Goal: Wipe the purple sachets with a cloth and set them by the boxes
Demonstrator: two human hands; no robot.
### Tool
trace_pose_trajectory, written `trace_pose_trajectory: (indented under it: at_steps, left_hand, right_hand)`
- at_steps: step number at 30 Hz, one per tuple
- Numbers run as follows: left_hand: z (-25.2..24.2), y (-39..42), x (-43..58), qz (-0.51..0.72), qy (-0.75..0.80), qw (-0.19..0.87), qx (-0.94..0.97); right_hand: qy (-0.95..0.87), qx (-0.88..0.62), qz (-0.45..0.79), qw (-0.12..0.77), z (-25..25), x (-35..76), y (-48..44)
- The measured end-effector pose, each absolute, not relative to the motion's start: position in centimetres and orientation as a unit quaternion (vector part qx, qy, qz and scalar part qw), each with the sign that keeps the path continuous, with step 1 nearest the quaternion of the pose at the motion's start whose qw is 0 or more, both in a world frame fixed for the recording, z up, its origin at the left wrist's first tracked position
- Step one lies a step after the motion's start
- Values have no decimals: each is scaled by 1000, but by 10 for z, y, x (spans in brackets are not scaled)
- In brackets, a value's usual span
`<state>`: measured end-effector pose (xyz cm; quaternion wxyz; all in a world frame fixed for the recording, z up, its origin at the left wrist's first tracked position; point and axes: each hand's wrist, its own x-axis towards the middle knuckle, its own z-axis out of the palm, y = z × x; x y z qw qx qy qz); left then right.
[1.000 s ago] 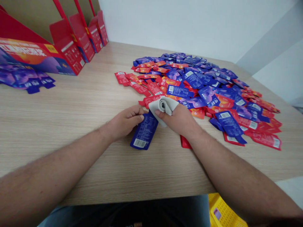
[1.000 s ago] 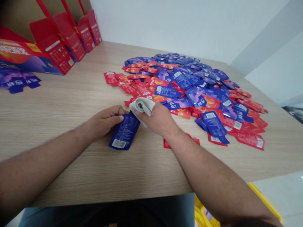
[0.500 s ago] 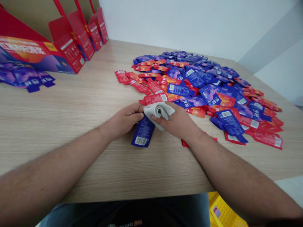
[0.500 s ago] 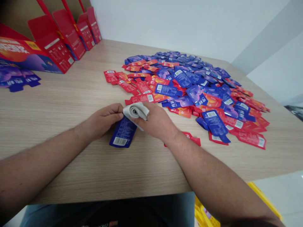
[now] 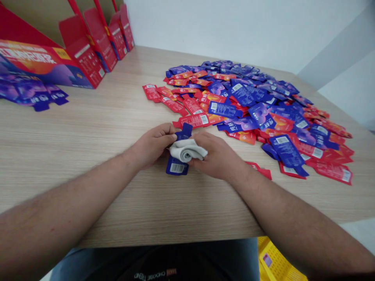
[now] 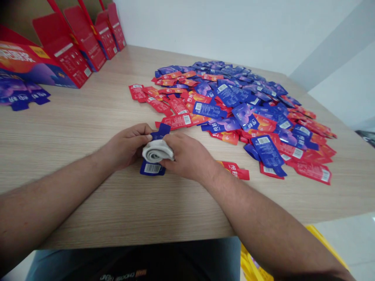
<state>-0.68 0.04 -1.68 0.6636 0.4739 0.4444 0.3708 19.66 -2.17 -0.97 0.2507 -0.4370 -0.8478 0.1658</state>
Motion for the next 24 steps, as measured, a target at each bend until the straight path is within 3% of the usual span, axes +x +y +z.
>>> trace_pose_trajectory:
  at_steps: [6,10,15,19,24]
  left_hand:
    - [-15,2,-7,368,451,675,453]
    - [-15,2,-6,374,454,663,462]
    - [-16,2,-4,385,461,667,441]
    - [-17,2,-3,390,469,658,441]
    - [-16,2,-2,402,468,663,423]
  right_hand:
    - [-829,-467,140,273,-10,195,-22]
    - [-879,-396,177,197,-10,194,-25]
    - [-855,-445,156,215,-7,192,-28]
    - [-885,-416,161,138,-6,190,-31]
    - [-865,-446,147,179,-6,188,-33]
